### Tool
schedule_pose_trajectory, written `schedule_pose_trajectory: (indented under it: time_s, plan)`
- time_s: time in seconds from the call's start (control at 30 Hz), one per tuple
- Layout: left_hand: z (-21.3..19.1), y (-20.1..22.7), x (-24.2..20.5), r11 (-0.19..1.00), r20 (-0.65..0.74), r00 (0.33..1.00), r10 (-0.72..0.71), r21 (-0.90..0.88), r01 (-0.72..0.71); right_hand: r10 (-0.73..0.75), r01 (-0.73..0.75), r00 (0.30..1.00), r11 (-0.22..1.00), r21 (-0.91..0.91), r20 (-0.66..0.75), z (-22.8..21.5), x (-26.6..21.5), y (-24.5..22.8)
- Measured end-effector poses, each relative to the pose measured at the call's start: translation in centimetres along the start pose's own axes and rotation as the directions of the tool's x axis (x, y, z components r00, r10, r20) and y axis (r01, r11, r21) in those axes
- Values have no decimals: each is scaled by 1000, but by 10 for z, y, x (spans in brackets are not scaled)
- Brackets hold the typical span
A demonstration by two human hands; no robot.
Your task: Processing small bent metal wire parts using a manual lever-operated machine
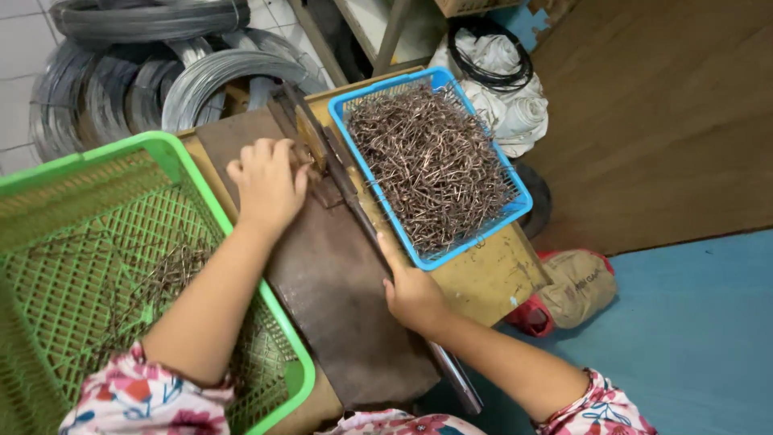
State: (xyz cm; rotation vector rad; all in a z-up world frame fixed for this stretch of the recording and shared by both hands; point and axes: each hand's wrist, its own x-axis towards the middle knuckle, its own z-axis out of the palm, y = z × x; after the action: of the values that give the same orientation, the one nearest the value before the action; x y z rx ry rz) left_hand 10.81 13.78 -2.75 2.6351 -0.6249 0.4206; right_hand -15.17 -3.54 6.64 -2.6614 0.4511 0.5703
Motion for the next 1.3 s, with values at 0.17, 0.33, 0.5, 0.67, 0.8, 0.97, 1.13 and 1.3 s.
schedule_pose_trajectory:
  time_s: [0.17, 0.33, 0.5, 0.67, 0.8, 0.97, 1.13, 1.3]
  plan:
    - [20, -13, 14, 992, 114, 991, 65, 102, -77, -6, 6, 1000, 1000, 29, 19, -10, 0, -2]
    - [24, -10, 13, 986, 46, 997, 54, 153, -61, -22, 21, 998, 999, 29, 55, -22, -10, -7]
    - [22, -8, 17, 996, 153, 988, 7, 88, -21, 27, -19, 988, 999, -48, 152, -86, -39, -44]
    - [17, 0, 21, 998, 322, 945, -66, 34, 58, -3, 30, 983, 989, -146, 181, -120, -39, -49]
    - [-2, 15, 13, 995, 481, 872, -91, 3, 102, -12, 48, 980, 982, -182, 198, -126, -39, -50]
    - [-40, 12, 7, 995, 574, 817, -57, -35, 94, -5, 22, 981, 996, -86, 193, -103, -40, -44]
    - [-64, 3, -7, 996, 713, 701, 2, -63, 61, 2, -8, 986, 999, 40, 168, -59, -28, -28]
    - [-96, 15, -6, 978, 855, 503, 127, -25, -205, -20, 12, 996, 995, 100, 82, -14, -7, -8]
